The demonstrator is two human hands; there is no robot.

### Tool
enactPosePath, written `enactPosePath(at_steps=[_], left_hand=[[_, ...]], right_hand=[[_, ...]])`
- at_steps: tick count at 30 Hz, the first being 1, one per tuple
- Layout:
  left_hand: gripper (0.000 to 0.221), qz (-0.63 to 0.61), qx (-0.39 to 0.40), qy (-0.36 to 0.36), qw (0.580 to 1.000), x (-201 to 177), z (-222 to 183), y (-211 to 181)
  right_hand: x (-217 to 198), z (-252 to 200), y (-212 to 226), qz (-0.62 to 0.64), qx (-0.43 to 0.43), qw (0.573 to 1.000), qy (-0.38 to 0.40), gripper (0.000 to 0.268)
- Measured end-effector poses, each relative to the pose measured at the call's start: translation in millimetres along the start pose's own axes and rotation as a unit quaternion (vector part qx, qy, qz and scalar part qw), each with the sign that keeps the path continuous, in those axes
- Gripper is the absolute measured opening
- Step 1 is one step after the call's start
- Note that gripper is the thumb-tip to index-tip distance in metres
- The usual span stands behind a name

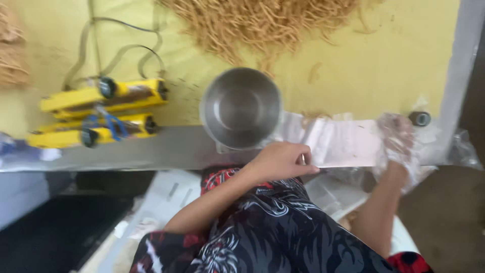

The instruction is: The person scoops thin fried snack sticks from a large pile into a metal bowl on a scale, then transfers them into clear plastic bags. The person repeats this process multiple times, filling several bags with the snack sticks.

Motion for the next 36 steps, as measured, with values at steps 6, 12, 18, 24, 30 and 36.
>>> enactPosePath(at_steps=[6,12,18,24,30,36], left_hand=[[0.026,0.209,-0.177,0.077,0.959,217,164,153],[0.033,0.354,-0.208,-0.016,0.912,271,207,187],[0.039,0.379,-0.235,-0.087,0.891,275,195,201],[0.019,0.342,-0.212,-0.116,0.908,284,202,210],[0.013,0.303,-0.143,-0.146,0.931,252,184,181],[0.010,-0.129,-0.122,-0.258,0.950,184,145,187]], right_hand=[[137,23,13,0.246,-0.084,0.917,0.301,0.039],[202,24,156,0.209,-0.281,0.841,0.413,0.040],[251,63,159,0.009,-0.278,0.818,0.504,0.043],[340,-103,188,-0.059,-0.618,0.574,0.534,0.049],[278,69,219,0.495,-0.282,0.699,0.432,0.049],[225,153,138,0.578,-0.005,0.669,0.467,0.060]])
Point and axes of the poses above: each hand's wrist, its own z-axis towards the middle knuckle, its own x-axis out of the palm, y = z × x, the point moved 10 cm from there along z, towards the middle knuckle, and after that the axes turned 9 degrees about y, right-handed, at the moved point
